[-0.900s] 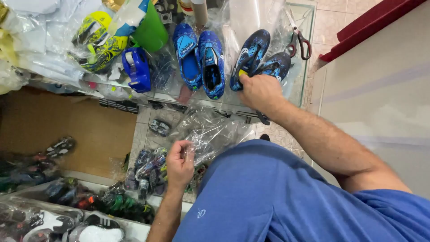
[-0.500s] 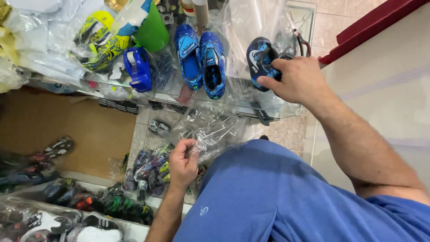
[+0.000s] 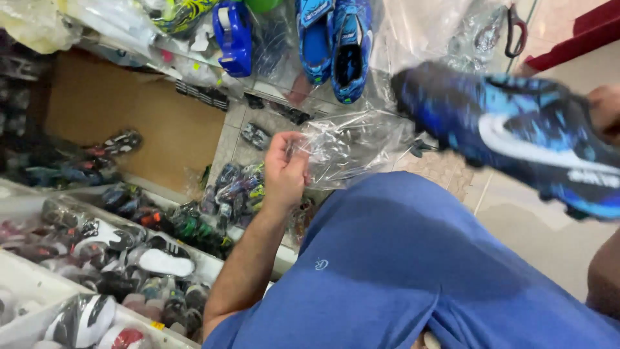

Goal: Placing athletic shoes into plastic bags and tying them closed for storage or sale.

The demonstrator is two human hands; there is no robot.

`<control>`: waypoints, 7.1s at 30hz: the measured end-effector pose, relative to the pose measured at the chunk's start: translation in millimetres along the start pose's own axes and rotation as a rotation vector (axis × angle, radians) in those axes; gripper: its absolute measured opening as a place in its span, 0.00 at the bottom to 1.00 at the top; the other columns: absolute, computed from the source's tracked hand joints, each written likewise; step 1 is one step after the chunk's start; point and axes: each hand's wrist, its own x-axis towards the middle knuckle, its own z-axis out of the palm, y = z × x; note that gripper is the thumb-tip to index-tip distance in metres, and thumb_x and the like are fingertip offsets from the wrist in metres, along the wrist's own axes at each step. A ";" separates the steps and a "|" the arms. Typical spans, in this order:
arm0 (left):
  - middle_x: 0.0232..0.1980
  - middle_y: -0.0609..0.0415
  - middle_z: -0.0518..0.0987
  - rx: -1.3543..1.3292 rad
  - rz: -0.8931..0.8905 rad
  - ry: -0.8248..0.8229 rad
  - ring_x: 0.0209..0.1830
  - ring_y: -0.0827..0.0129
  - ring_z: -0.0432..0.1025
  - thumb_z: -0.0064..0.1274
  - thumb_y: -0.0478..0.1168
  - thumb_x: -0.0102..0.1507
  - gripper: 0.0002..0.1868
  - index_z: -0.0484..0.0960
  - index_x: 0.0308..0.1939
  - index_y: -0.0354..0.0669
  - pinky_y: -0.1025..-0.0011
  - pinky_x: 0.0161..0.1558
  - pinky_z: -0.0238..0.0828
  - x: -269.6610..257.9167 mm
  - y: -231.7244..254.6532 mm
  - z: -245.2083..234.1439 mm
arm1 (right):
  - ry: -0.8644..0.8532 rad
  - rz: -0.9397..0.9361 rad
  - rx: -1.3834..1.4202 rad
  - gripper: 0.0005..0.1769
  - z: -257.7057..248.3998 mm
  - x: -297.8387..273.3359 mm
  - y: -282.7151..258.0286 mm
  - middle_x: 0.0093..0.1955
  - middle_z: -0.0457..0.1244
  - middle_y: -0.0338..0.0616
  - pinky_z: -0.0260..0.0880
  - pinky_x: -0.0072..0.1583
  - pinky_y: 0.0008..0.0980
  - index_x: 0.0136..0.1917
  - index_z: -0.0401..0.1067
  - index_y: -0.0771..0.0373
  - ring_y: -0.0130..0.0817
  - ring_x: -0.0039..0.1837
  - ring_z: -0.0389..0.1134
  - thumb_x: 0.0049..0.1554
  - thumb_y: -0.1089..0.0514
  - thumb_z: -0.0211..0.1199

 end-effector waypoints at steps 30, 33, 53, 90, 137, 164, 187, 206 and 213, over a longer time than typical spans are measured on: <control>0.30 0.51 0.64 1.263 1.767 -0.108 0.24 0.58 0.63 0.41 0.33 0.66 0.11 0.79 0.34 0.41 0.65 0.25 0.63 -90.7 73.0 256.1 | 0.279 -0.344 0.862 0.15 132.6 -32.6 120.3 0.46 0.63 0.53 0.69 0.54 0.47 0.55 0.68 0.72 0.43 0.48 0.66 0.61 0.57 0.57; 0.39 0.56 0.73 1.069 1.964 0.228 0.36 0.66 0.75 0.57 0.43 0.63 0.02 0.82 0.39 0.57 0.68 0.43 0.81 -95.4 89.2 248.1 | 0.347 -0.211 1.108 0.18 109.1 -40.0 113.2 0.49 0.66 0.59 0.71 0.55 0.45 0.62 0.66 0.78 0.41 0.48 0.68 0.60 0.67 0.57; 0.60 0.36 0.64 0.575 1.436 0.296 0.63 0.41 0.61 0.55 0.81 0.51 0.56 0.65 0.58 0.32 0.48 0.68 0.61 4.7 66.5 234.1 | 0.351 -0.615 1.595 0.22 -3.3 -3.1 10.5 0.57 0.66 0.75 0.70 0.62 0.63 0.64 0.65 0.85 0.64 0.63 0.68 0.62 0.64 0.51; 0.51 0.42 0.71 0.762 1.349 0.154 0.45 0.51 0.75 0.61 0.55 0.63 0.33 0.69 0.57 0.31 0.58 0.47 0.78 -10.5 40.5 236.4 | 0.709 -0.290 -0.151 0.22 23.4 0.8 43.1 0.59 0.62 0.57 0.67 0.63 0.50 0.43 0.66 0.63 0.64 0.64 0.65 0.59 0.42 0.65; 0.40 0.46 0.71 0.835 1.215 -0.365 0.39 0.54 0.72 0.48 0.41 0.71 0.13 0.77 0.38 0.35 0.59 0.40 0.79 -82.1 122.7 144.9 | -0.108 -0.259 -0.945 0.12 32.8 12.3 41.6 0.42 0.64 0.37 0.74 0.53 0.41 0.48 0.71 0.47 0.39 0.45 0.69 0.57 0.41 0.62; 0.35 0.56 0.78 0.213 0.910 -1.007 0.31 0.62 0.77 0.57 0.44 0.67 0.12 0.71 0.43 0.43 0.66 0.33 0.75 34.3 105.6 60.6 | 0.035 -0.021 0.016 0.29 -30.5 -16.4 -87.0 0.40 0.69 0.39 0.78 0.40 0.27 0.56 0.69 0.61 0.29 0.38 0.72 0.53 0.37 0.64; 0.29 0.56 0.65 1.287 1.310 -0.309 0.25 0.65 0.60 0.33 0.45 0.76 0.20 0.71 0.31 0.46 0.67 0.26 0.55 27.0 169.8 16.0 | -0.201 -0.087 -0.571 0.22 -54.2 9.9 -56.6 0.28 0.58 0.38 0.73 0.47 0.41 0.33 0.66 0.56 0.42 0.33 0.62 0.62 0.41 0.53; 0.64 0.41 0.79 -0.759 0.519 -1.259 0.79 0.37 0.57 0.51 0.43 0.74 0.27 0.61 0.20 0.49 0.42 0.82 0.49 89.1 85.3 53.1 | 0.265 -0.303 1.252 0.13 49.9 23.7 -5.0 0.72 0.66 0.38 0.63 0.67 0.46 0.62 0.80 0.54 0.43 0.70 0.59 0.73 0.48 0.60; 0.43 0.56 0.84 -0.879 0.393 -0.899 0.59 0.58 0.75 0.40 0.53 0.75 0.24 0.79 0.31 0.45 0.52 0.73 0.64 72.0 84.8 63.6 | 0.403 -0.223 1.101 0.16 55.7 12.6 -22.8 0.63 0.67 0.42 0.61 0.68 0.46 0.62 0.78 0.57 0.45 0.63 0.62 0.61 0.59 0.64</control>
